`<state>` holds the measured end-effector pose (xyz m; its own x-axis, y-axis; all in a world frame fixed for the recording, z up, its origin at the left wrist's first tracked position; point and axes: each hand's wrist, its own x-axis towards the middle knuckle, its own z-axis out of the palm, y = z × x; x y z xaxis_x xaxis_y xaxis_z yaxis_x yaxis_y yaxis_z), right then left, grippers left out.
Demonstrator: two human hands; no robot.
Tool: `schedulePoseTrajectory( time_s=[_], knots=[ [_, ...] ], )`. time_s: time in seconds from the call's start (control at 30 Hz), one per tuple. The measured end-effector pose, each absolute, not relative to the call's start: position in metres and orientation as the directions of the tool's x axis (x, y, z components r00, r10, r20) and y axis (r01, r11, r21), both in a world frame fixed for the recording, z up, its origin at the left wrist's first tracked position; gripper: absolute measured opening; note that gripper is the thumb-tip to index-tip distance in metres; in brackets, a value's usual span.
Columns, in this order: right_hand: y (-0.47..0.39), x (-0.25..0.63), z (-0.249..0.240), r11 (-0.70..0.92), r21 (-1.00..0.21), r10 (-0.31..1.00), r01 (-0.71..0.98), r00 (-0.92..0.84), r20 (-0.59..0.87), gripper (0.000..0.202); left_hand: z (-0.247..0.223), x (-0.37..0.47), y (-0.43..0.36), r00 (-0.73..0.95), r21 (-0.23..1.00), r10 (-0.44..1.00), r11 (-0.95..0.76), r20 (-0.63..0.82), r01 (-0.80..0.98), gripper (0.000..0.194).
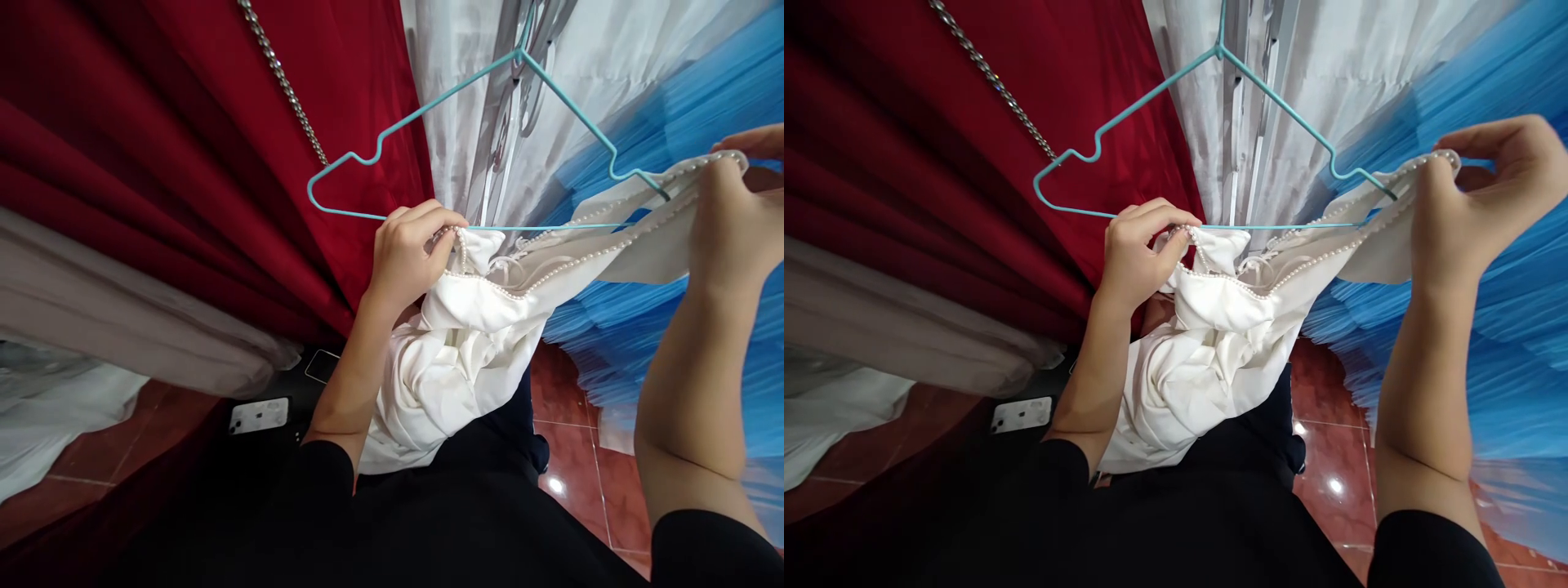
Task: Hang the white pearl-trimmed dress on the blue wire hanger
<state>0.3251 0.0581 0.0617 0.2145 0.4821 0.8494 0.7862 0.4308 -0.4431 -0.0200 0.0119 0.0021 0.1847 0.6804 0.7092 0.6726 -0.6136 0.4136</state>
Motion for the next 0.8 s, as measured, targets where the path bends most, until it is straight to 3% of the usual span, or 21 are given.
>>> schedulePoseTrajectory(
  time_s=[0.23,0.33,0.43,0.53,0.67,0.8],
  knots=[
    [0.056,0.339,0.02,0.191,-0.57,0.612,0.799,0.357,0.706,0.009,-0.004,-0.02,0.014,0.146,0.433,0.645,-0.646,0.75,0.629,0.019],
    [0.028,0.322,0.012,0.16,-0.53,0.774,0.833,0.227,0.59,0.019,-0.007,-0.015,0.015,0.144,0.439,0.611,-0.694,0.778,0.571,0.022],
    [-0.001,0.297,0.009,0.272,-0.493,0.839,0.826,0.048,0.543,0.019,-0.009,-0.01,0.016,0.138,0.44,0.597,-0.709,0.79,0.552,0.023],
    [-0.015,0.272,0.008,0.507,-0.388,0.772,0.77,-0.204,0.602,0.014,-0.011,-0.005,0.018,0.124,0.462,0.609,-0.704,0.783,0.539,0.023],
    [-0.006,0.243,0.007,0.717,-0.125,0.52,0.686,-0.407,0.751,0.012,-0.012,0.0,0.016,0.123,0.486,0.63,-0.695,0.767,0.53,0.022],
    [0.019,0.217,-0.002,0.786,-0.115,0.428,0.607,-0.4,0.81,0.013,-0.009,0.002,0.012,0.133,0.482,0.641,-0.682,0.756,0.551,0.021]
  ],
)
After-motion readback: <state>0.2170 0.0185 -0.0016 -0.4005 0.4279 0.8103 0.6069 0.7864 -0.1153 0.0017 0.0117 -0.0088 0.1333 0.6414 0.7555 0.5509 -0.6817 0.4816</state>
